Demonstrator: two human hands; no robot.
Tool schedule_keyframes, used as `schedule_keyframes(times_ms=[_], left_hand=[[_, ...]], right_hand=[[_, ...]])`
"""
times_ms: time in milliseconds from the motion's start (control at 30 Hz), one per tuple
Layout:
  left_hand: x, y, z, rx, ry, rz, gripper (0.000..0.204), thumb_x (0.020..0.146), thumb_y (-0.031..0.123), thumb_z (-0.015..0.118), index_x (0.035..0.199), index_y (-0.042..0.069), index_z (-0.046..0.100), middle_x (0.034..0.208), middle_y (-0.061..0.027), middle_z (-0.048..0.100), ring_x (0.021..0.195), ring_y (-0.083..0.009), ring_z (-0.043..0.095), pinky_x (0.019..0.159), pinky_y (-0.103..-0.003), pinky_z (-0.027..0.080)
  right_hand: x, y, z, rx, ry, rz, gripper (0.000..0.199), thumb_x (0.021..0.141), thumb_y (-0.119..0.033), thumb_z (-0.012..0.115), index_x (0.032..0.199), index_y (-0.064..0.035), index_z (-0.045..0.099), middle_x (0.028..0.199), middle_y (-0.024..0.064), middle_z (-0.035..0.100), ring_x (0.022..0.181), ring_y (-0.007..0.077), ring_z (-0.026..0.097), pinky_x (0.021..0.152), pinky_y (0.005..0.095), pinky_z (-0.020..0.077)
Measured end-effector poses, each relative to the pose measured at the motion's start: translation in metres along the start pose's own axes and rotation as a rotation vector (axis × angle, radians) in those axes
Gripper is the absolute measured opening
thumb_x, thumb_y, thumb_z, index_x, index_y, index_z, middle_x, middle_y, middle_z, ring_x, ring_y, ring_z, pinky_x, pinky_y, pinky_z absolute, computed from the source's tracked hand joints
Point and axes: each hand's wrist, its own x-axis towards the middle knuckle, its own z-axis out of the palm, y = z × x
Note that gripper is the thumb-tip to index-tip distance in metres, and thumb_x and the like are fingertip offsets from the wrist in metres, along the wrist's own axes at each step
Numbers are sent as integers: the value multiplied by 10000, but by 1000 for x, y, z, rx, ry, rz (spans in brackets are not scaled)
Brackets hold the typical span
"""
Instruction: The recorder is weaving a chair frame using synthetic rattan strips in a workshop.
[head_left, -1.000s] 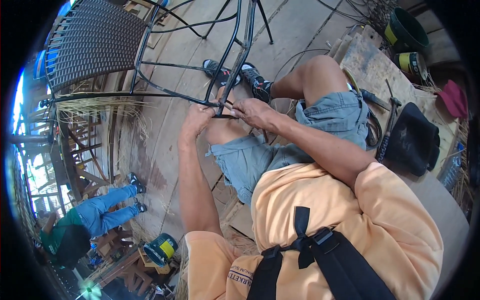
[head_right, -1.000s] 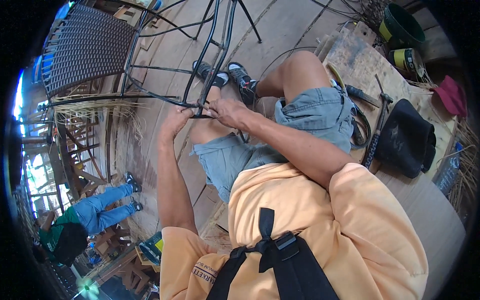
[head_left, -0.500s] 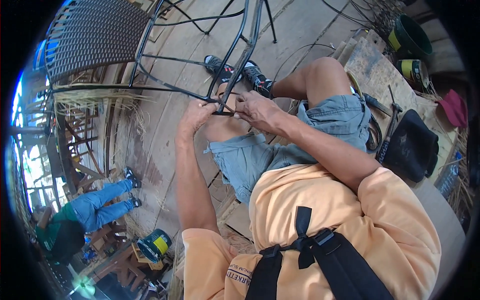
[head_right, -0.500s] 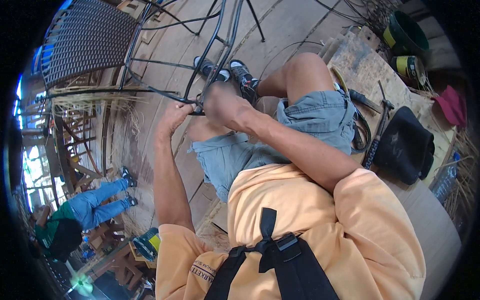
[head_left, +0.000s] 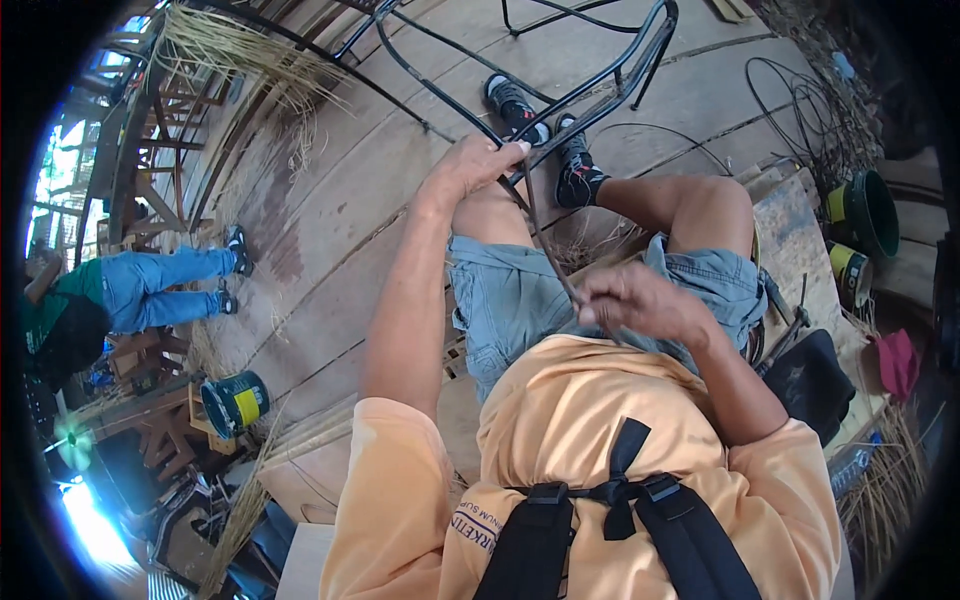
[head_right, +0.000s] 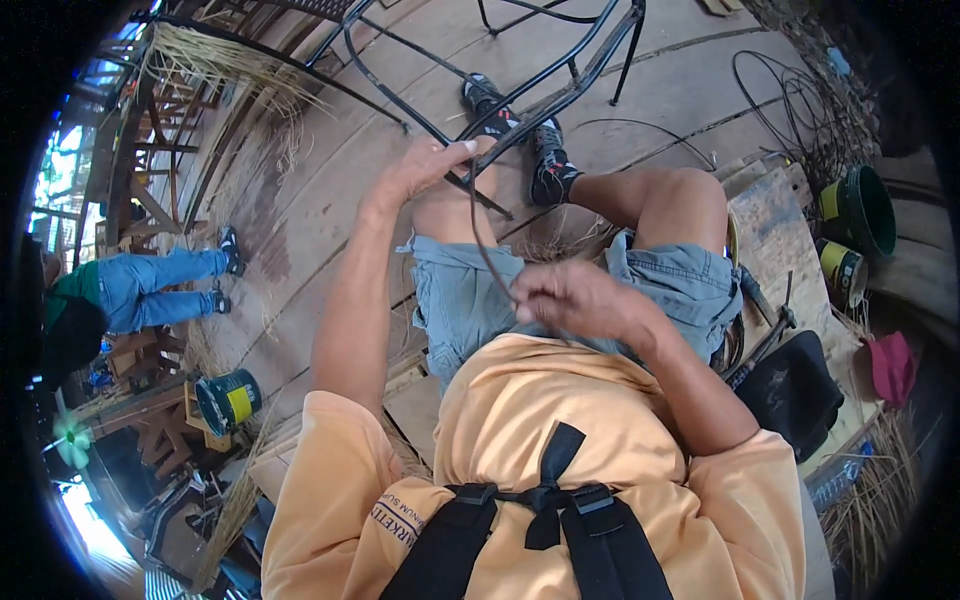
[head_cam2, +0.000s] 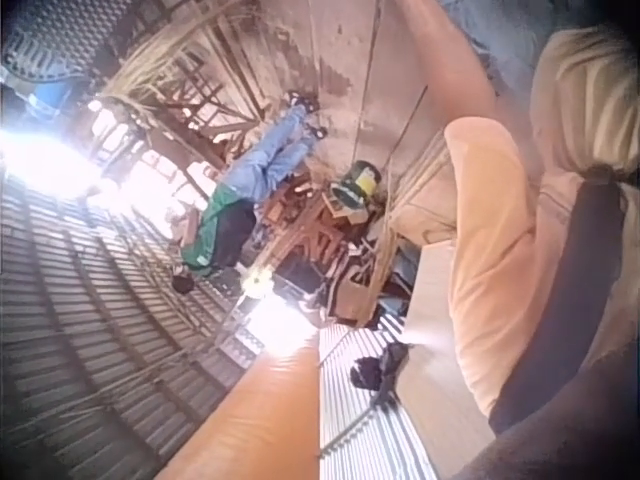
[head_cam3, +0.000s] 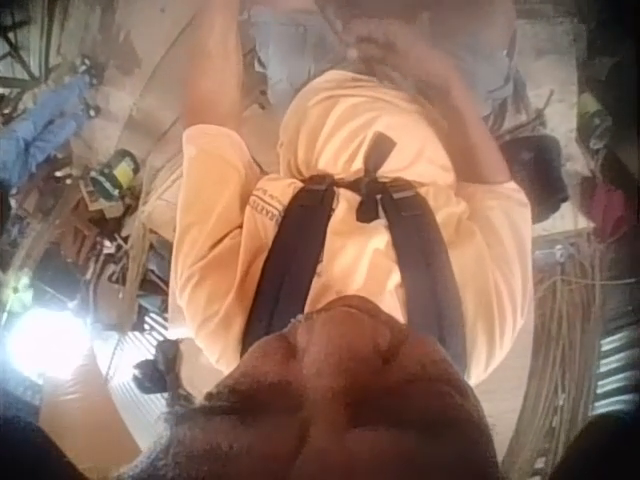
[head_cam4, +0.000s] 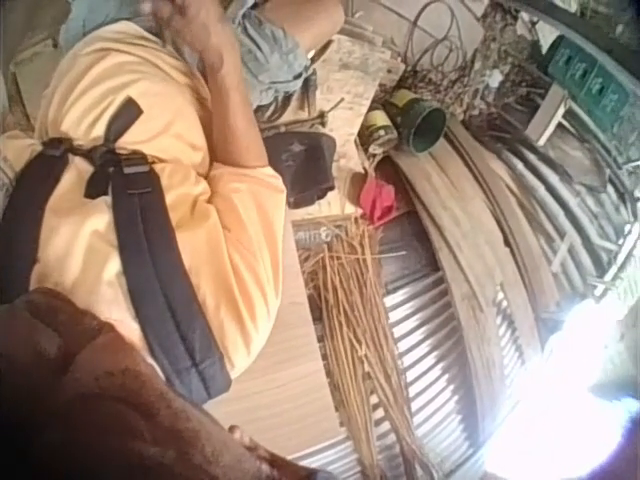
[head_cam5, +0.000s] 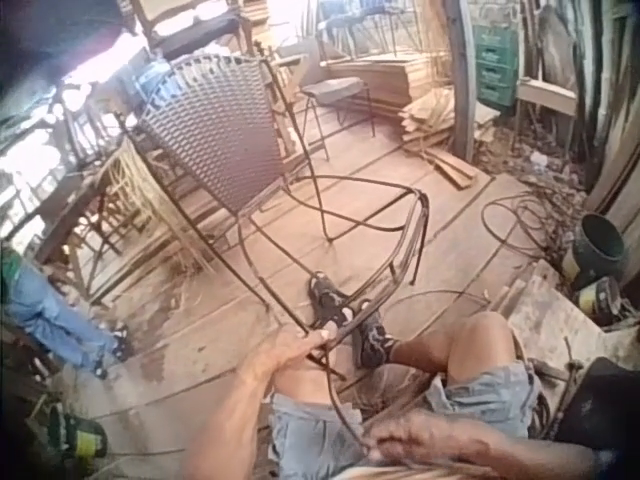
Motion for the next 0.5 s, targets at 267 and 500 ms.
schedule_keyframes(times_ms=[267, 500], left_hand=[[1, 3, 4, -46, 13, 29, 531, 677, 538, 586, 648, 11, 643, 527, -80, 518, 521, -189, 486, 510, -325, 362], [4, 3, 1, 20, -77, -23, 526, 743, 507, 558, 781, 0, 693, 669, -92, 625, 669, -166, 541, 655, -294, 415]], right_hand=[[3, -9, 4, -79, 209, 28, 112, 790, -46, 569, 811, -19, 462, 657, 47, 466, 620, 103, 469, 567, 281, 425], [11, 3, -10, 162, 365, 189, 184, 861, -183, 532, 808, -7, 523, 644, 31, 542, 620, 94, 553, 564, 252, 456]])
